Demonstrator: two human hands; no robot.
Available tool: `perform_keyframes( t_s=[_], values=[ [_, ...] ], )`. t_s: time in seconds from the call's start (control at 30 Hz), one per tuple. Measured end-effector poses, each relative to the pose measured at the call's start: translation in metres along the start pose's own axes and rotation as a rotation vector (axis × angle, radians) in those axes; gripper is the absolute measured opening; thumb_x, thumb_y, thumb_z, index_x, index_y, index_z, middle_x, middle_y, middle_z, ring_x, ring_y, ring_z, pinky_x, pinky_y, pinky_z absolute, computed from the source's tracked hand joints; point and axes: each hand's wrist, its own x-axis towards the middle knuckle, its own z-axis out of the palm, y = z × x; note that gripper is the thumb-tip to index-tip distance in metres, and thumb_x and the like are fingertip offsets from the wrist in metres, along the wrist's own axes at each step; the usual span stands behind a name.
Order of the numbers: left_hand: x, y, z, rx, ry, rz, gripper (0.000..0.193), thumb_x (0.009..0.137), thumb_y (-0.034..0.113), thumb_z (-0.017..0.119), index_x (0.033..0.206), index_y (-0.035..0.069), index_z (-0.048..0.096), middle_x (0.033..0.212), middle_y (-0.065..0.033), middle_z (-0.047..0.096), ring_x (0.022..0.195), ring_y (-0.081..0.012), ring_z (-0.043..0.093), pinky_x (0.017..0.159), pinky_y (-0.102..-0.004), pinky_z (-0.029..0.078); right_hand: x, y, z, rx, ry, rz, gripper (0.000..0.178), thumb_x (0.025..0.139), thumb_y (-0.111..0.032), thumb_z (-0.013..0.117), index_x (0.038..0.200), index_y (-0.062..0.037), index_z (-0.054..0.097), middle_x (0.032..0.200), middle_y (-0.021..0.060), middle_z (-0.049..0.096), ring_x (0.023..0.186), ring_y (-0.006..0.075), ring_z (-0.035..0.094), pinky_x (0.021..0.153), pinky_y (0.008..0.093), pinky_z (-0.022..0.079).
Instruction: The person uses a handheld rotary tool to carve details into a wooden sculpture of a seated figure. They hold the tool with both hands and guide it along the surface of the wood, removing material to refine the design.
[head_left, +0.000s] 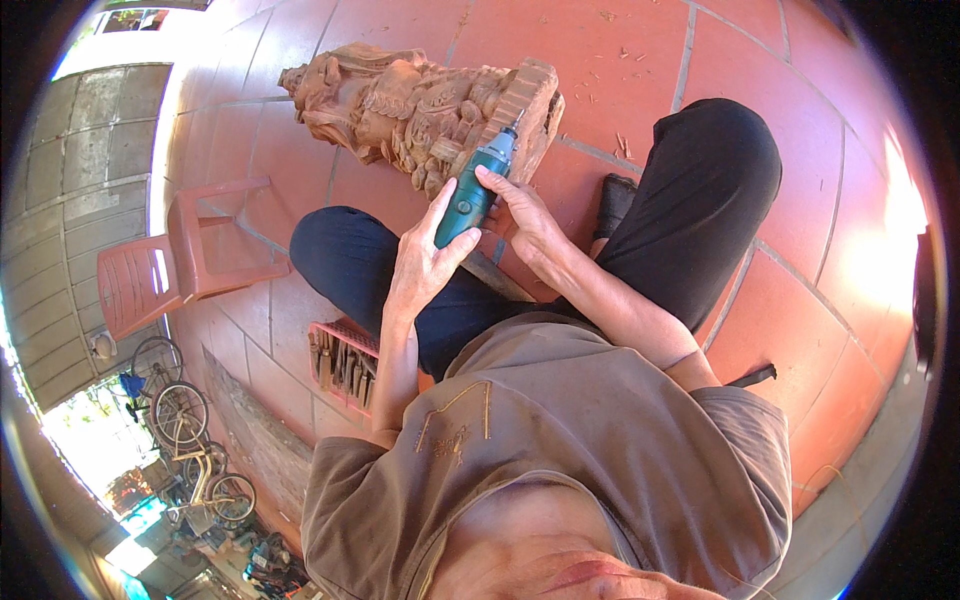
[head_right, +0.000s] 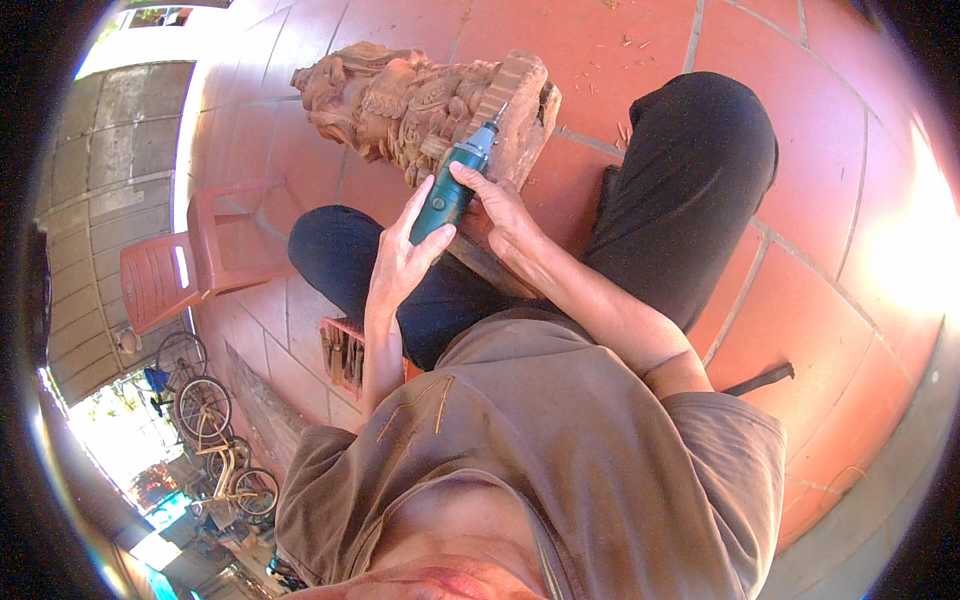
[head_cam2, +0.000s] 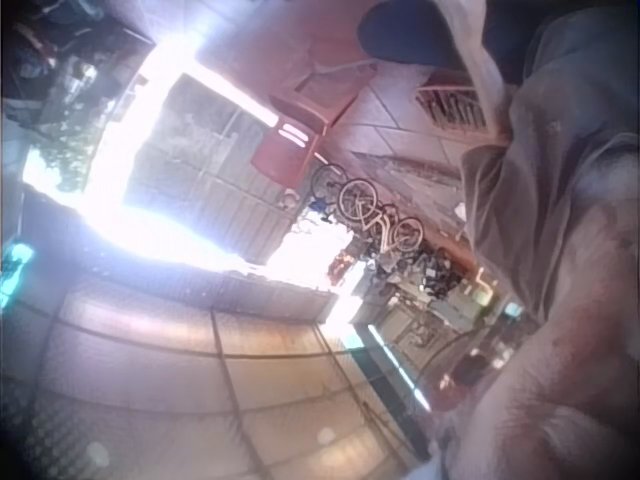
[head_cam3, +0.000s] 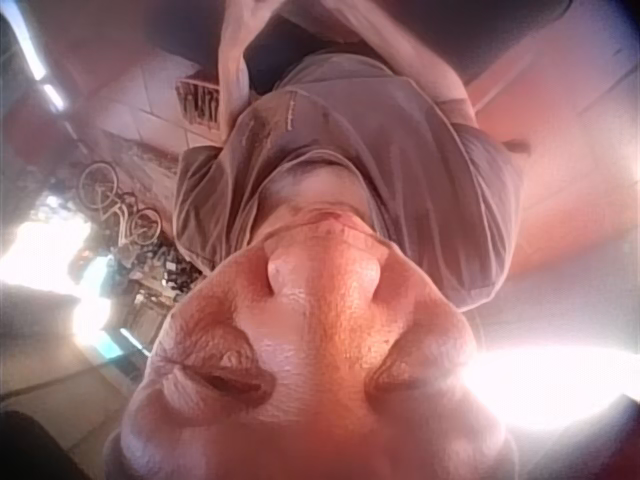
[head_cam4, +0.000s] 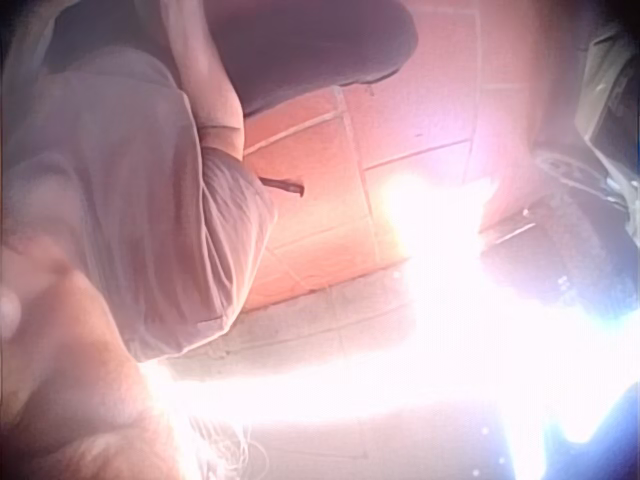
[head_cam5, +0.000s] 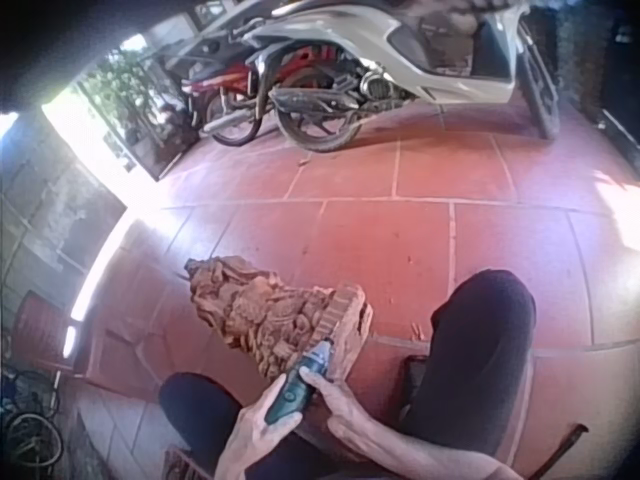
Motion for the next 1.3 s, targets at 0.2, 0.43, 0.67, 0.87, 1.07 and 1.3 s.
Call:
perform_keyframes(
  t_s=[0.2,0.43,0.67,0.87,1.07,1.3],
  values=[
    [0.0,-0.001,-0.001,-0.013,0.01,-0.004,0.067,0.09,0.026,0.071,0.145,0.001,0.043,0.122,-0.0258,0.064,0.11,-0.0307,0.066,0.093,-0.0372,0.05,0.005,0.002,0.0,-0.017,0.012,0.012,0.04,0.085,-0.029,0.078,0.112,-0.0041,0.061,0.098,0.0074,0.067,0.085,0.0188,0.067,0.079,0.0344,0.057],
    [0.001,-0.003,-0.002,0.02,0.033,-0.009,0.067,0.089,0.025,0.071,0.145,0.002,0.043,0.122,-0.0259,0.064,0.11,-0.0298,0.066,0.093,-0.0363,0.05,0.009,0.004,0.002,-0.063,0.035,-0.013,0.041,0.086,-0.034,0.077,0.109,-0.0032,0.062,0.098,0.006,0.067,0.087,0.0177,0.066,0.082,0.0353,0.056],
    [0.002,-0.001,-0.004,-0.006,0.027,-0.089,0.066,0.089,0.022,0.072,0.145,0.002,0.043,0.121,-0.0252,0.065,0.109,-0.0289,0.066,0.092,-0.0364,0.051,0.007,0.001,0.01,-0.065,0.016,-0.01,0.043,0.085,-0.035,0.078,0.109,-0.0024,0.062,0.094,0.0046,0.066,0.086,0.0167,0.066,0.082,0.0347,0.056],
    [0.003,-0.006,-0.005,-0.027,0.029,-0.069,0.066,0.089,0.022,0.072,0.145,0.001,0.043,0.119,-0.025,0.065,0.107,-0.0276,0.067,0.091,-0.0363,0.051,0.011,0.003,0.009,-0.068,0.023,-0.028,0.047,0.083,-0.036,0.08,0.111,-0.0024,0.062,0.097,0.005,0.065,0.087,0.0168,0.065,0.081,0.0348,0.055],
    [0.003,-0.006,-0.004,-0.036,0.035,-0.062,0.066,0.089,0.021,0.071,0.145,0.001,0.043,0.119,-0.025,0.065,0.105,-0.0263,0.067,0.091,-0.036,0.051,0.018,0.006,0.003,-0.073,0.005,0.004,0.052,0.082,-0.037,0.081,0.115,-0.0018,0.061,0.103,0.0062,0.064,0.094,0.019,0.064,0.087,0.0371,0.052],
    [0.003,-0.006,-0.003,-0.027,0.065,-0.031,0.066,0.089,0.021,0.071,0.145,0.001,0.043,0.118,-0.0248,0.065,0.105,-0.0259,0.067,0.091,-0.0356,0.051,0.022,0.007,0.006,-0.111,0.055,-0.018,0.046,0.081,-0.039,0.081,0.106,-0.0045,0.063,0.093,0.0052,0.066,0.081,0.0169,0.064,0.075,0.0335,0.054]
  ],
)
